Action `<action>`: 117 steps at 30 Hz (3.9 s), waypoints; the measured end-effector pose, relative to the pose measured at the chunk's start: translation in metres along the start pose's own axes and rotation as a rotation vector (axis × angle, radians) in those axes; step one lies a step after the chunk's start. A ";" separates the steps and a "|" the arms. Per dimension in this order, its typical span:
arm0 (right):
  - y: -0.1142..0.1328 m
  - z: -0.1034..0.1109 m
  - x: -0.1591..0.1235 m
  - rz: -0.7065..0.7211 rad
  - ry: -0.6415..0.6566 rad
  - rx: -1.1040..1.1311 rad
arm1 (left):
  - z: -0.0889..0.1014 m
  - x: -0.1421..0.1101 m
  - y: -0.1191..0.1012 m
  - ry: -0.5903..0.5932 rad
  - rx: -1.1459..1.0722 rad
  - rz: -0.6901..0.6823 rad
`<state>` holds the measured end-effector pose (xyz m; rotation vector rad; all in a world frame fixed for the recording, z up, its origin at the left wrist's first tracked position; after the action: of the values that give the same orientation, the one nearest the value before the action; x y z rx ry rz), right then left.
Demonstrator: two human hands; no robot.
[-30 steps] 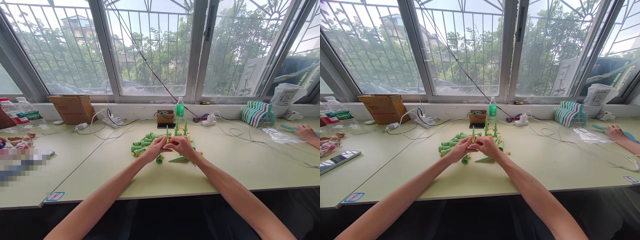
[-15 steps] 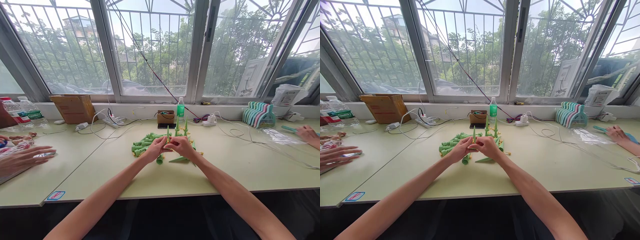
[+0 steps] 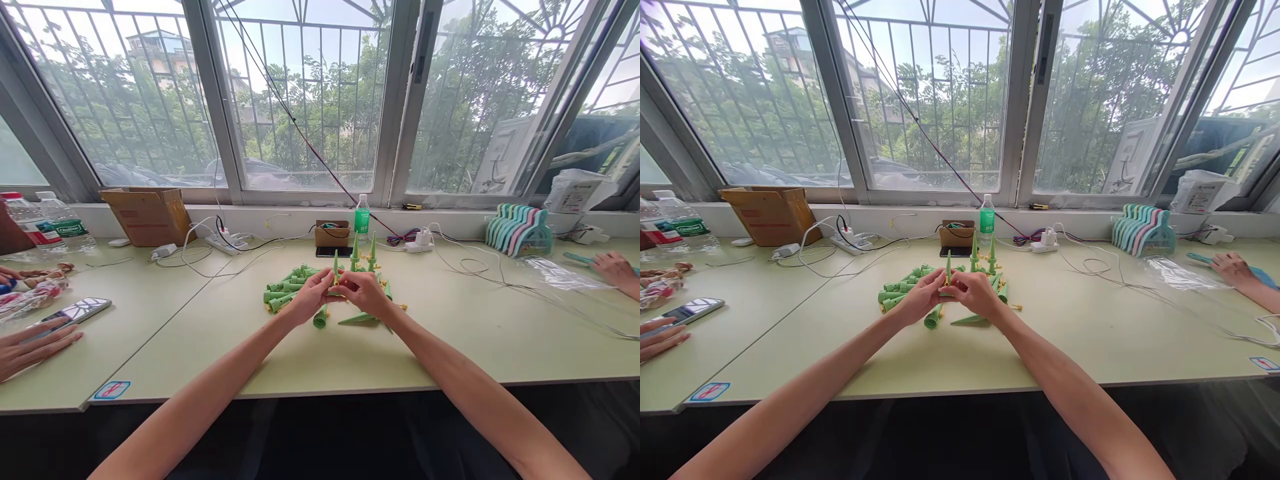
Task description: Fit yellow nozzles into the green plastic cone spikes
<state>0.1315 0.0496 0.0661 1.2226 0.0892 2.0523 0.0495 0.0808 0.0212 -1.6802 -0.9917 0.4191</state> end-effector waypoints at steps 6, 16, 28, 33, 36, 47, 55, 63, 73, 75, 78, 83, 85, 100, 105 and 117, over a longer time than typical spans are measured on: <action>0.010 -0.001 -0.001 0.093 0.019 -0.120 | -0.005 -0.001 -0.001 0.033 -0.009 0.020; 0.024 -0.007 -0.005 0.231 0.045 -0.329 | -0.003 -0.002 0.004 0.062 -0.190 0.064; 0.030 -0.009 -0.006 0.257 0.040 -0.365 | 0.000 -0.003 0.008 0.006 -0.241 0.105; 0.030 -0.009 -0.006 0.262 0.033 -0.354 | 0.001 -0.004 0.009 -0.004 -0.254 0.109; 0.031 -0.008 -0.006 0.258 0.033 -0.351 | 0.001 -0.004 0.009 -0.003 -0.262 0.113; 0.022 -0.009 -0.005 0.187 0.023 -0.293 | -0.002 -0.004 0.008 -0.039 -0.267 0.108; 0.012 -0.003 -0.001 0.021 0.007 -0.091 | 0.001 -0.003 0.009 -0.072 -0.288 0.107; 0.005 -0.003 -0.001 -0.030 0.011 -0.023 | 0.000 -0.003 0.009 -0.081 -0.241 0.119; -0.004 -0.004 -0.003 -0.064 0.003 -0.007 | -0.003 -0.005 0.008 -0.022 -0.099 0.113; -0.005 -0.005 -0.003 -0.065 0.012 0.010 | -0.003 -0.005 0.009 -0.006 -0.079 0.110; -0.004 -0.006 -0.004 -0.058 0.022 0.019 | -0.002 -0.005 0.009 0.002 -0.067 0.105; -0.004 -0.007 -0.004 -0.044 0.035 0.021 | 0.004 -0.004 0.012 -0.056 -0.069 0.110; -0.004 -0.008 -0.004 -0.044 0.039 0.023 | 0.005 -0.004 0.013 -0.068 -0.068 0.115; -0.004 -0.009 -0.004 -0.056 0.069 0.042 | 0.004 -0.006 0.013 -0.065 -0.058 0.126; -0.004 -0.009 -0.004 -0.066 0.074 0.045 | 0.007 -0.005 0.014 -0.072 -0.068 0.113; -0.007 -0.013 -0.005 -0.080 0.094 0.038 | 0.010 -0.003 0.016 -0.094 -0.069 0.119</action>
<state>0.1263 0.0554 0.0525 1.1269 0.2192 2.0467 0.0471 0.0842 0.0022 -1.8013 -0.9874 0.5524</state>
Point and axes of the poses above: each hand's wrist, its own x-axis towards the middle knuckle, its own z-axis out of the back of the hand, y = z × x, the point moved 10 cm from there along x, towards the middle knuckle, and after that the axes turned 5 degrees about -x, right-handed, at the moved point
